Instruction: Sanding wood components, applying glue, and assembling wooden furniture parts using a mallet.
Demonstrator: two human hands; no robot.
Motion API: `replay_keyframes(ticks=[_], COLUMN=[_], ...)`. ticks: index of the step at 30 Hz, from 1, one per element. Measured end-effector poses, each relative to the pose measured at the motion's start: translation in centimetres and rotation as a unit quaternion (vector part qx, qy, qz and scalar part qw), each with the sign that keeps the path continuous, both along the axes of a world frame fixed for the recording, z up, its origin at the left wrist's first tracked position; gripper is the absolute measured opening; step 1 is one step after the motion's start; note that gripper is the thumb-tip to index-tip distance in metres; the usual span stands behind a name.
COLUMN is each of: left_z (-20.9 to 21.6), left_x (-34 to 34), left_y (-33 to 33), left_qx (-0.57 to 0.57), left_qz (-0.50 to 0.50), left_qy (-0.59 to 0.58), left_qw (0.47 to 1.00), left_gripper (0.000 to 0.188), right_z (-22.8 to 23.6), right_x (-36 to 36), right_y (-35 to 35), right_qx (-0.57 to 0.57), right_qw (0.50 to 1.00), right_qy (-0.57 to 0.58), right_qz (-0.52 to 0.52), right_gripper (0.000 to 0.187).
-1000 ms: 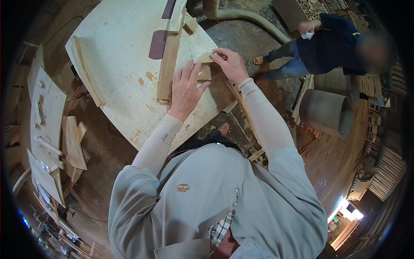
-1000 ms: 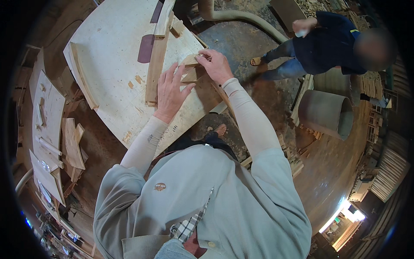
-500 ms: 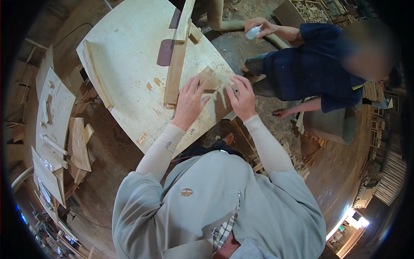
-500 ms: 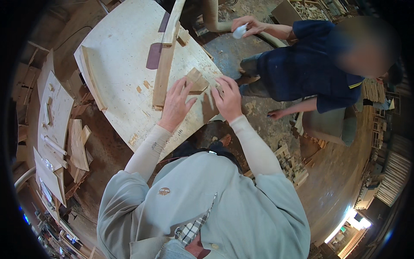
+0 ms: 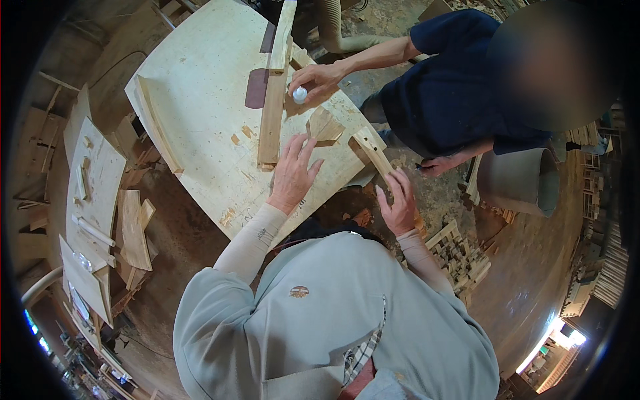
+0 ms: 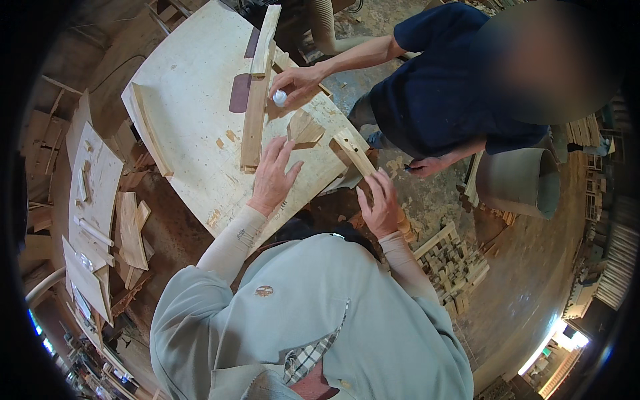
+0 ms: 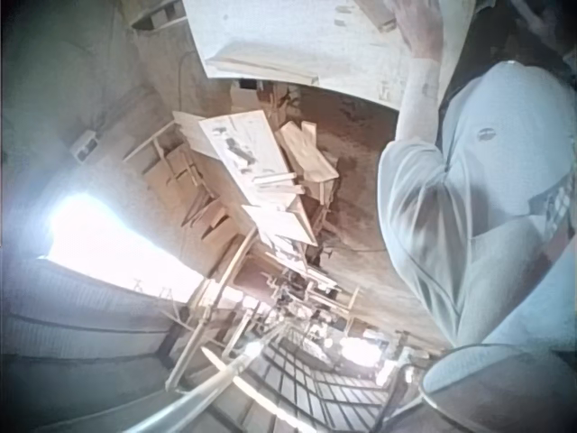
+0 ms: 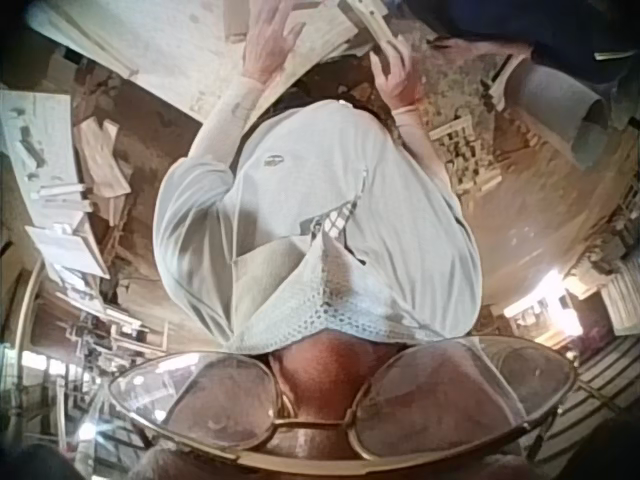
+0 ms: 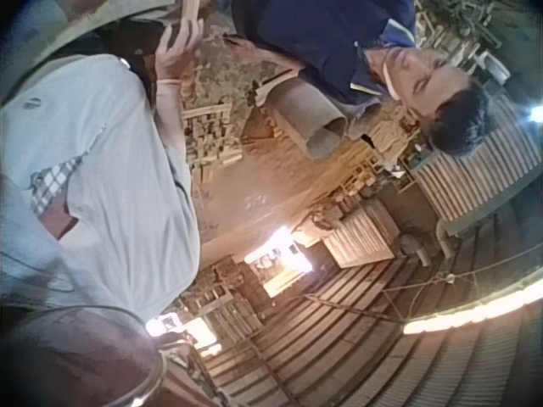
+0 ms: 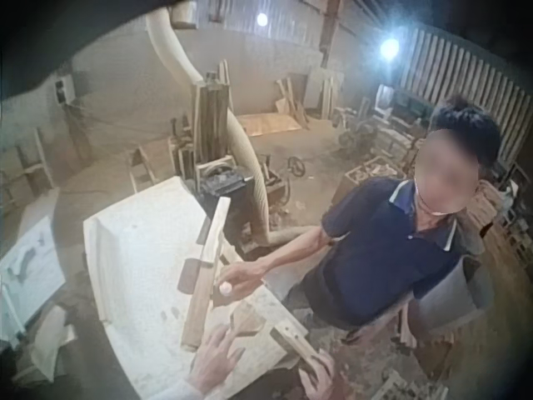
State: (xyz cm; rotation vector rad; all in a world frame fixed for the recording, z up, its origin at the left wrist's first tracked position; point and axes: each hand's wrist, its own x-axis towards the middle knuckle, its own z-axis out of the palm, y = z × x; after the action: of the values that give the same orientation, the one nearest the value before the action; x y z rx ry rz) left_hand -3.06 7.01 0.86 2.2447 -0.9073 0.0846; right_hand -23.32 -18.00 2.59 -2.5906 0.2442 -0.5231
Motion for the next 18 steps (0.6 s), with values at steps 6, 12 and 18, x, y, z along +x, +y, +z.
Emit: replay_keyframes(ticks=[6,12,18], left_z=[0.3,-1.5,-2.2], left_x=[-3.6,-7.8,-8.7], left_y=[1.3,2.8,3.0], left_qx=[0.017,0.042,0.047], left_qz=[-0.003,0.042,0.106], left_qy=[0.008,0.007,-0.01], left_qw=[1.0,0.998,0.993], left_gripper=[0.059,0.063,0.066], right_z=[-0.9,-1.5,-0.9], right_x=[-3.1,-6.6,-7.3], right_y=[-1.0,-3.6,-4.8], right_qx=[-0.01,0.01,0.085], right_qw=[1.0,0.999,0.992], right_qy=[0.009,0.021,0.088], right_qz=[0.009,0.039,-0.022], right_gripper=[0.045,0.051,0.069])
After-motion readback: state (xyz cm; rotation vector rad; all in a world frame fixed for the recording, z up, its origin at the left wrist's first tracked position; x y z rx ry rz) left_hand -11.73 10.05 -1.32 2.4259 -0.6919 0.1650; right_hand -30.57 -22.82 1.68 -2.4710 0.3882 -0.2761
